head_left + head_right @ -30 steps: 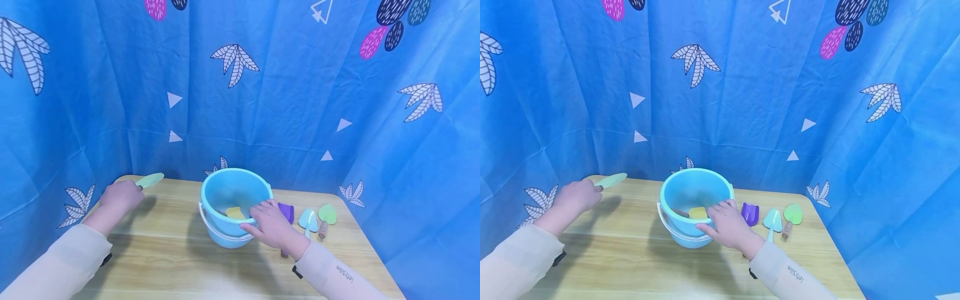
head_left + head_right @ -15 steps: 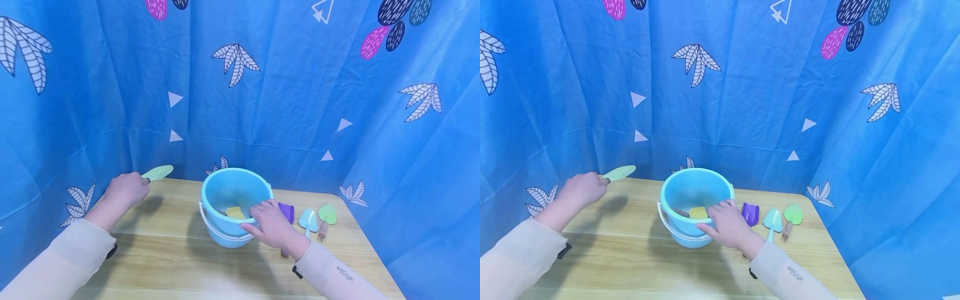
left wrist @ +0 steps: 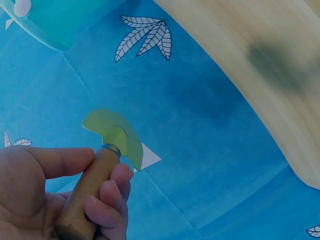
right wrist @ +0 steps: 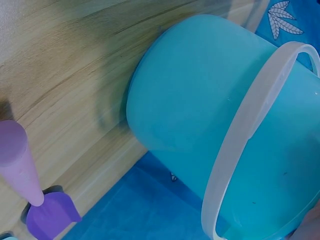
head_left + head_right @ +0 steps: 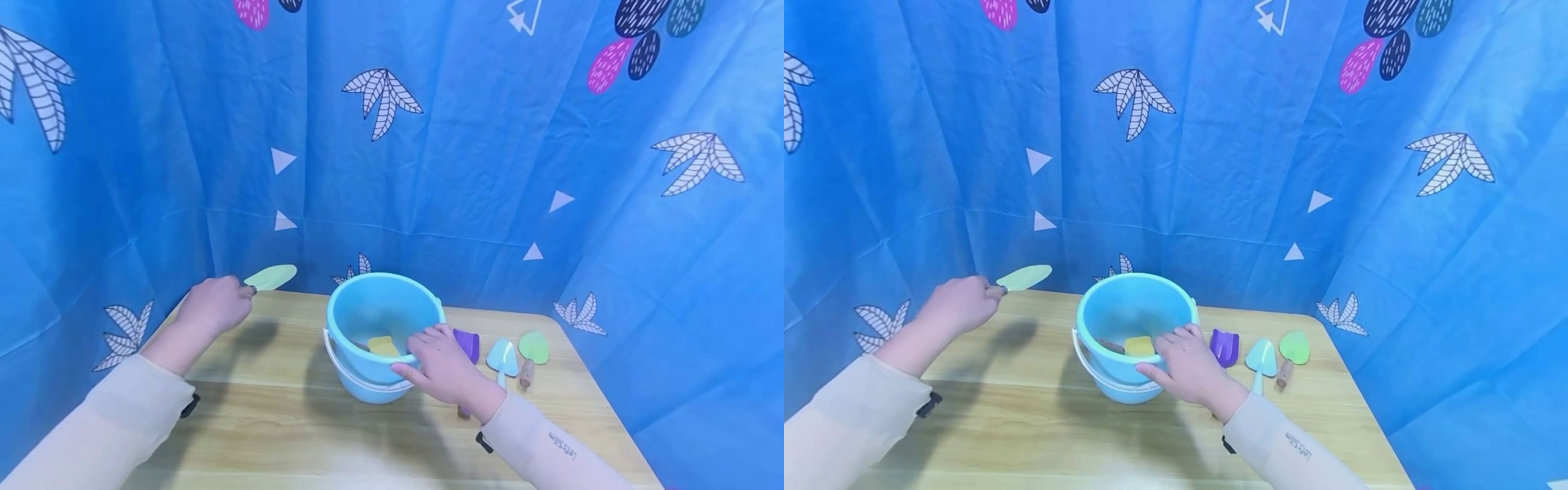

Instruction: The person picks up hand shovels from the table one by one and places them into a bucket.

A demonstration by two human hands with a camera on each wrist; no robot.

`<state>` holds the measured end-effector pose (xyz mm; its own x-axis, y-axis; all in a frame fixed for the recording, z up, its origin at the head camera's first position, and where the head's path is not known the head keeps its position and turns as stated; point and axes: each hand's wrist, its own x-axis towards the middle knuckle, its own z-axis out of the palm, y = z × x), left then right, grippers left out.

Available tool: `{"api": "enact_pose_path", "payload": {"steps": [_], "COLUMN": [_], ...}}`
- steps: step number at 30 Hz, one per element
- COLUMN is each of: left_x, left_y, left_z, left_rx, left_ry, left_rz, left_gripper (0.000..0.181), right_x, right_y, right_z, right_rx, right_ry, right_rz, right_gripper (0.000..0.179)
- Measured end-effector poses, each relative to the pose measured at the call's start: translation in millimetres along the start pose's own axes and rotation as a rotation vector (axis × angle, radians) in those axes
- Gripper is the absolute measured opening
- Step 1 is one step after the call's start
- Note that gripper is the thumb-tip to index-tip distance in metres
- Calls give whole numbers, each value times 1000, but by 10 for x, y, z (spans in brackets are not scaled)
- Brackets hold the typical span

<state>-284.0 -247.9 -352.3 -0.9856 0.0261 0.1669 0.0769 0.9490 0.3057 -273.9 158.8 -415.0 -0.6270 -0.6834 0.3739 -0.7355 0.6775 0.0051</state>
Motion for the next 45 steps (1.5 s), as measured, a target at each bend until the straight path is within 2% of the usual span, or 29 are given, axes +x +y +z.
{"api": "enact_pose_path", "payload": {"steps": [6, 21, 36, 41, 45], "left_x": [0, -23, 76, 119, 150], "left_y": [69, 313, 492, 532, 533], "left_z": [-10, -50, -56, -22, 19], "left_rx": [-11, -65, -105, -140, -140], "left_ry": [15, 11, 22, 0, 0], "left_rz": [24, 28, 51, 46, 72], "left_gripper": [44, 38, 36, 36, 37], "right_x": [6, 3, 33, 57, 77], "right_y": [5, -6, 1, -9, -12], "right_z": [12, 16, 15, 33, 40], "right_rx": [-2, 0, -22, -15, -20], "right_ry": [-7, 1, -19, -17, -17], "right_rz": [0, -7, 26, 31, 37], "right_gripper": [43, 43, 43, 43, 43]}}
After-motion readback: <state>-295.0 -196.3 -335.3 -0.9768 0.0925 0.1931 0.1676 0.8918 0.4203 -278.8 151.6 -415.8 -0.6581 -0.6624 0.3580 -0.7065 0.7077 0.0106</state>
